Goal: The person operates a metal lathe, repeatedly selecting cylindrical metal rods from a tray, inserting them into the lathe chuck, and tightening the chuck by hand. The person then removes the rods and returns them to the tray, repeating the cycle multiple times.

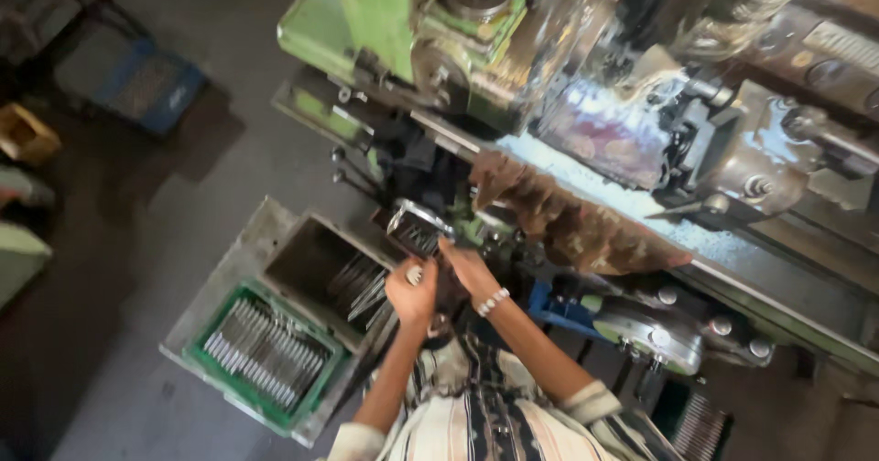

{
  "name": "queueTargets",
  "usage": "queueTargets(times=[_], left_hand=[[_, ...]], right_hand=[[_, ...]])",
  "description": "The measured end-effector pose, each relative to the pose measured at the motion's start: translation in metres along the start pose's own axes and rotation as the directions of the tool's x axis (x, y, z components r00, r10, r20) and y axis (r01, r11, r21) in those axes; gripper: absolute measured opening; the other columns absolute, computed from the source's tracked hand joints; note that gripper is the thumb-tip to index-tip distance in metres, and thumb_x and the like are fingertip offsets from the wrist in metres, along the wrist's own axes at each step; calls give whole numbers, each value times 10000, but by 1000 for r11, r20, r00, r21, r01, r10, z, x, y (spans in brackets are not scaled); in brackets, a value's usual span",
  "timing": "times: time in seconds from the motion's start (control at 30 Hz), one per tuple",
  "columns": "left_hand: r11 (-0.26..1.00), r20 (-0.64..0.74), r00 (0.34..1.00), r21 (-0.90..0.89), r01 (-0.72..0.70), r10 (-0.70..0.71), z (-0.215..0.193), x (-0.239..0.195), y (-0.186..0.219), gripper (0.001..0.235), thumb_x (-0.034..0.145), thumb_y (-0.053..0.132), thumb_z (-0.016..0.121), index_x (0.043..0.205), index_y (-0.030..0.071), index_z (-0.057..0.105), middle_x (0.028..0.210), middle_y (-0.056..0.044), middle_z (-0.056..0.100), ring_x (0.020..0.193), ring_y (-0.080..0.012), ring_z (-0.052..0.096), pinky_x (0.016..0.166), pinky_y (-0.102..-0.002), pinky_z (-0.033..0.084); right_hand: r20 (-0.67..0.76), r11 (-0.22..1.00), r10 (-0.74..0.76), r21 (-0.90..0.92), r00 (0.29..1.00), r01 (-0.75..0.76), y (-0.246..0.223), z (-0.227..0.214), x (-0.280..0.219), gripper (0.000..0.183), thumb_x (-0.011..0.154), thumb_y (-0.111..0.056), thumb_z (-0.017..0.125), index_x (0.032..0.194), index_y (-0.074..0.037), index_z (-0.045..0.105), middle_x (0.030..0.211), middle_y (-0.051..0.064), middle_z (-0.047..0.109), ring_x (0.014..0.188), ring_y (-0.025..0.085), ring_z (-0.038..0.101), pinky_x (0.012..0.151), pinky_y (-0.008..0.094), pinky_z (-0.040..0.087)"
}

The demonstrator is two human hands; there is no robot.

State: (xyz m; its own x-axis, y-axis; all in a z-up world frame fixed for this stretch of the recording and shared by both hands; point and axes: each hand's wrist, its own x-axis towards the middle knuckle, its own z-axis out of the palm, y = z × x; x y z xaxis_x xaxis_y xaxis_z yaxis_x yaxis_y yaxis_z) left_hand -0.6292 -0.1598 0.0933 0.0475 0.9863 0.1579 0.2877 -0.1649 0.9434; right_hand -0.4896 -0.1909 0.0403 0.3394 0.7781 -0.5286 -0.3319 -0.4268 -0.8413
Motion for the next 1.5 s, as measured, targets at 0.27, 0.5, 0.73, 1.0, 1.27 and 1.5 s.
queueTargets(times=[0.27,0.5,0.73,1.0,1.27,1.5], left_hand=[[879,8,964,-410,245,-265,2,5,-83,380,1008,141,686,702,-42,555,679,-26,494,682,-121,440,638,-339,362],[20,452,517,-738,674,-727,4,14,-66,254,941,367,596,896,131,679,820,-32,697,675,-167,609,574,-310,457],[209,315,600,-736,644,-735,2,-1,-42,180,885,266,672,782,118,671,661,53,581,586,-76,515,547,-259,396],[397,235,722,-706,587,-650,20,-9,-50,299,913,225,704,667,107,582,610,70,455,548,-51,376,505,-276,269],[554,139,774,-622,554,-618,9,-8,-28,275,912,242,691,725,47,640,615,61,507,559,-49,426,498,-278,315],[720,48,825,-462,518,-563,11,-15,-42,316,895,277,702,763,-10,687,603,7,592,576,-75,506,547,-284,413]], right_hand=[[-86,740,-576,-478,813,474,-44,78,-45,411,915,-341,762,748,10,627,565,90,572,526,103,482,483,333,411],[266,533,-625,-541,733,651,-43,76,-33,266,910,-167,779,1025,-6,602,872,188,674,632,304,655,564,372,496],[416,610,-554,-386,721,692,-32,25,-48,158,1057,-67,605,1188,19,591,1019,115,654,855,212,631,765,344,497],[203,845,-323,-378,924,378,-25,15,-43,265,1145,-247,476,1030,-49,608,758,-45,511,638,36,434,551,236,354],[129,949,-205,-217,970,229,-37,25,-47,313,1154,-281,451,952,-75,572,699,-41,518,528,32,402,468,222,318],[215,872,-139,-436,967,222,-46,14,-44,292,1123,-248,448,939,-73,591,685,-40,509,517,39,411,455,237,309]])
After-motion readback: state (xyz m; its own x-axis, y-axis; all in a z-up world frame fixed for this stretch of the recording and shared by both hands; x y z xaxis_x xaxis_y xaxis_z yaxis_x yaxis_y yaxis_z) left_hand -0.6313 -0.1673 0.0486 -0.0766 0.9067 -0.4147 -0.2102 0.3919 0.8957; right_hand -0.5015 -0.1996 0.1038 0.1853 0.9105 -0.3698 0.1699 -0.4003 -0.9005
